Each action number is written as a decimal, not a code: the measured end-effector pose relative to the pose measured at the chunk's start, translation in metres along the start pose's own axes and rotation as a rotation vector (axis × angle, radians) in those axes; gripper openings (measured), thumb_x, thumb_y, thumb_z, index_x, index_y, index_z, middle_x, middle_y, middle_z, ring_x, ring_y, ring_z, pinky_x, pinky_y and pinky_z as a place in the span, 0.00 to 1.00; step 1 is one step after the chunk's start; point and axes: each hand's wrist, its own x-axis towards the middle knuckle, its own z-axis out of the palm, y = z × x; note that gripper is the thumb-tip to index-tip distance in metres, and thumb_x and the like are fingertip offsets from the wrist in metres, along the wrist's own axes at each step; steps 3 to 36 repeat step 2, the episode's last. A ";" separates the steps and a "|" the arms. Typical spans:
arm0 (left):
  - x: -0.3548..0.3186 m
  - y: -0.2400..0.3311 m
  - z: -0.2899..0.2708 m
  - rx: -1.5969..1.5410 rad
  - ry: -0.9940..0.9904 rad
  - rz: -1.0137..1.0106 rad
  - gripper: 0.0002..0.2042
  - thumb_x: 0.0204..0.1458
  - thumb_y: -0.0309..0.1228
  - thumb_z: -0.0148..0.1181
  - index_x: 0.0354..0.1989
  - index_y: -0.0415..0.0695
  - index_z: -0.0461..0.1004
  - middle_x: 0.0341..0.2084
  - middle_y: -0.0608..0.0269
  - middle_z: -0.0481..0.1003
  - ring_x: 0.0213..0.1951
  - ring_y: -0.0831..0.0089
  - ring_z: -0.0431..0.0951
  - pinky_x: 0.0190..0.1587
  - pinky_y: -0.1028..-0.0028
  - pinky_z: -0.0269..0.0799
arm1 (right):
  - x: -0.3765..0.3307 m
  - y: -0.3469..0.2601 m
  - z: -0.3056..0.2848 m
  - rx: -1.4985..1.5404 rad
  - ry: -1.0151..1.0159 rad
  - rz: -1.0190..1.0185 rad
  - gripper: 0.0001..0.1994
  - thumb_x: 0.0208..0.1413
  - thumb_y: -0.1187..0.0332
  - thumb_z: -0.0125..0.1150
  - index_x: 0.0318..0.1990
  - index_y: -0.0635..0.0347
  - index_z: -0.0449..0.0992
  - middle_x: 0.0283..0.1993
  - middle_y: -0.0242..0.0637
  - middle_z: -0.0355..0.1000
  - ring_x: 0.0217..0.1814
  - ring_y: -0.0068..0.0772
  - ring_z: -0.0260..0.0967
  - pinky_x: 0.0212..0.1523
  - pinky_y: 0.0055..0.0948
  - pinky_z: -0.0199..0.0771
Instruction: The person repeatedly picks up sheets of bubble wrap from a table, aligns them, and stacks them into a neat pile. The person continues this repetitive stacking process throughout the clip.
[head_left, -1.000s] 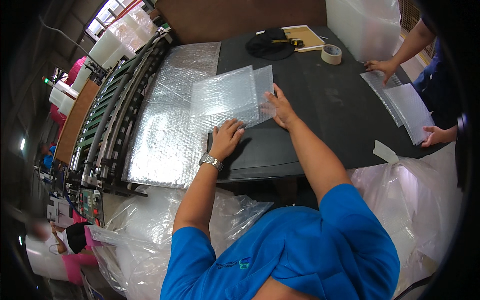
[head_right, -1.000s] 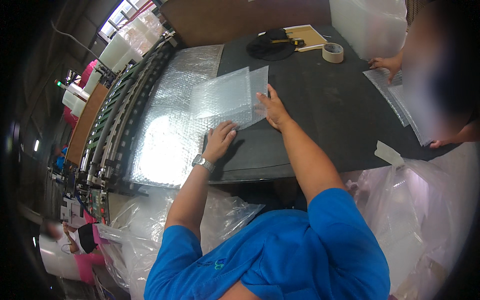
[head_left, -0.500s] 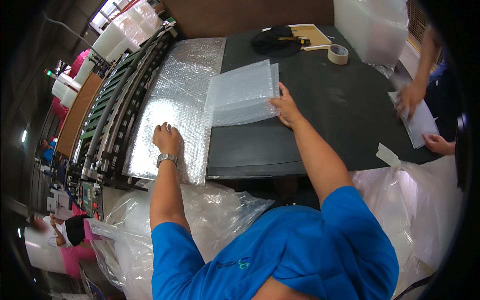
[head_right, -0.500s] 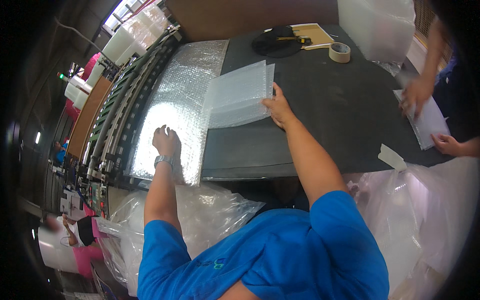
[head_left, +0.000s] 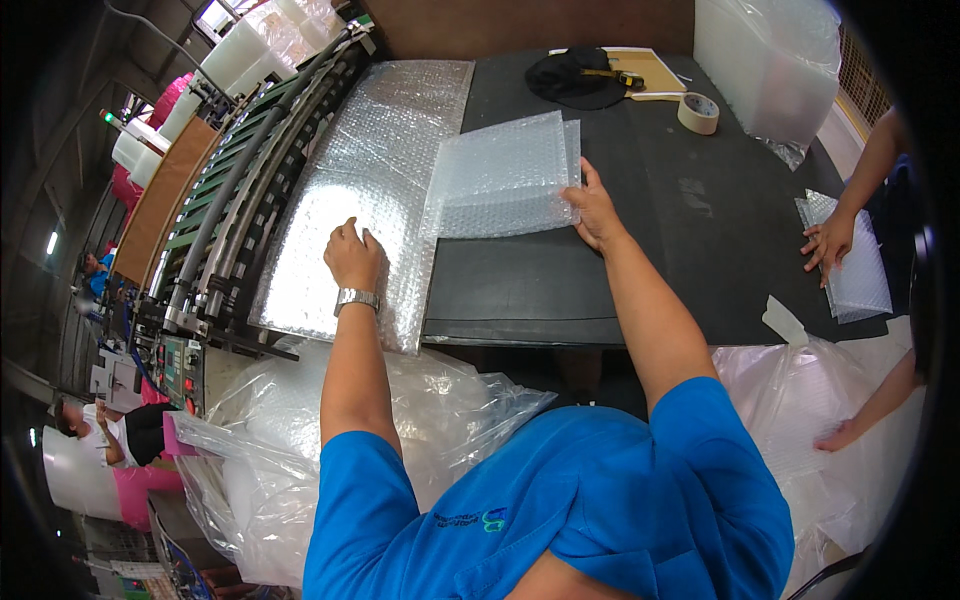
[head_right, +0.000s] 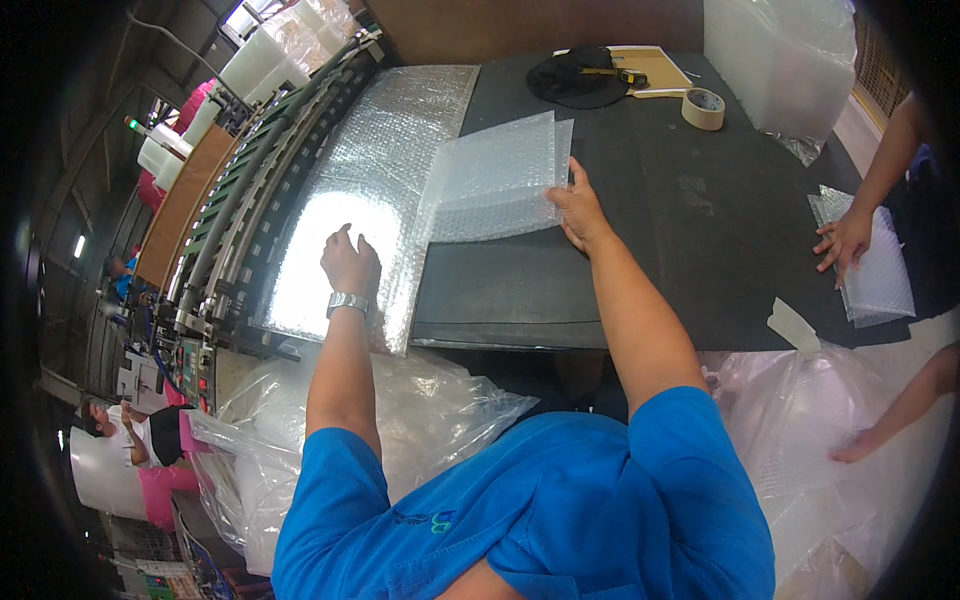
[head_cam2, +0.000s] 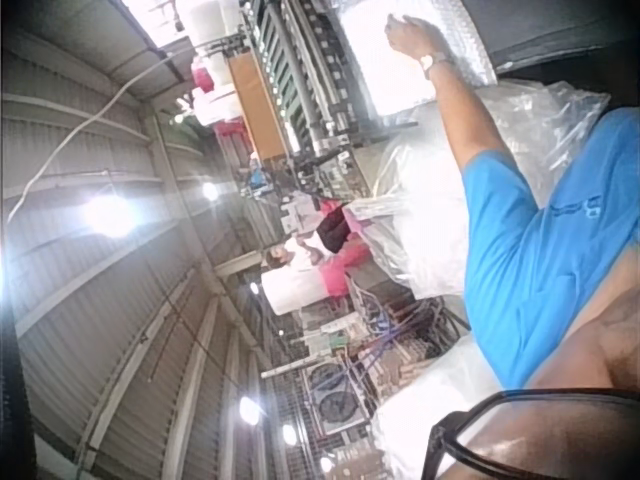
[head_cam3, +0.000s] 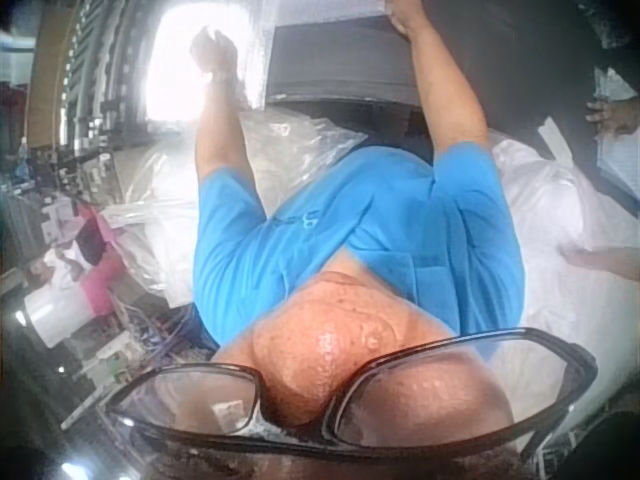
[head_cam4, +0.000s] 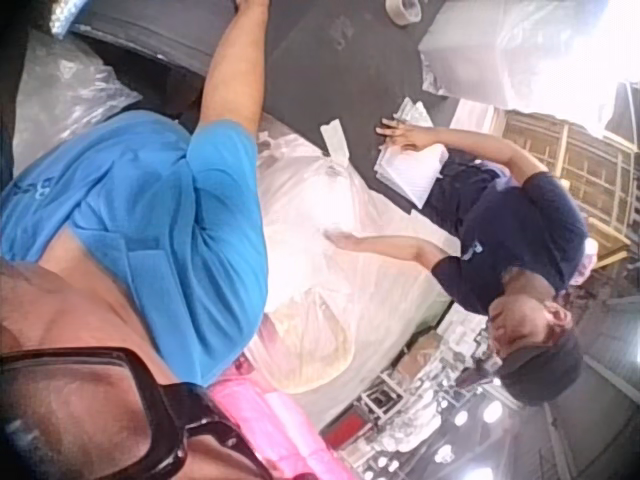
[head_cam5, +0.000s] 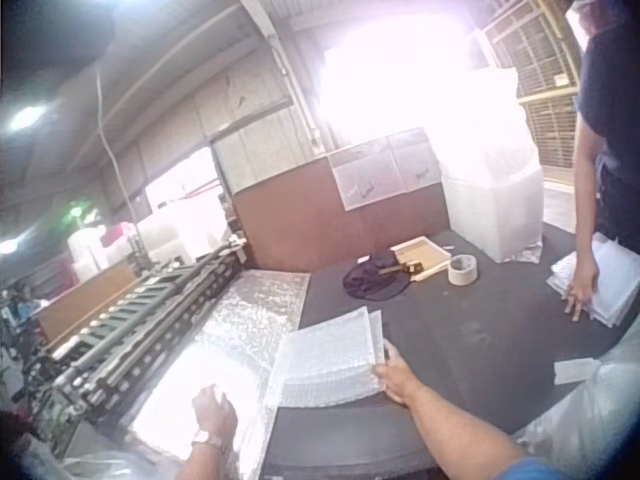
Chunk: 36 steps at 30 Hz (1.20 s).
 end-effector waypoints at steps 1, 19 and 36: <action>0.000 0.002 -0.002 0.002 0.011 -0.023 0.18 0.45 0.35 0.52 0.47 0.48 0.66 0.43 0.53 0.67 0.46 0.58 0.66 0.50 0.59 0.57 | 0.000 0.001 -0.001 0.004 0.001 -0.002 0.39 0.45 0.81 0.49 0.63 0.54 0.36 0.51 0.45 0.60 0.49 0.34 0.62 0.48 0.32 0.64; -0.001 0.003 -0.004 0.005 0.022 -0.048 0.19 0.45 0.35 0.52 0.47 0.48 0.66 0.44 0.52 0.66 0.46 0.57 0.66 0.50 0.59 0.58 | 0.000 0.001 -0.001 0.004 0.001 -0.001 0.39 0.45 0.81 0.49 0.63 0.54 0.36 0.51 0.45 0.60 0.49 0.34 0.62 0.48 0.32 0.64; -0.001 0.003 -0.004 0.005 0.022 -0.048 0.19 0.45 0.35 0.52 0.47 0.48 0.66 0.44 0.52 0.66 0.46 0.57 0.66 0.50 0.59 0.58 | 0.000 0.001 -0.001 0.004 0.001 -0.001 0.39 0.45 0.81 0.49 0.63 0.54 0.36 0.51 0.45 0.60 0.49 0.34 0.62 0.48 0.32 0.64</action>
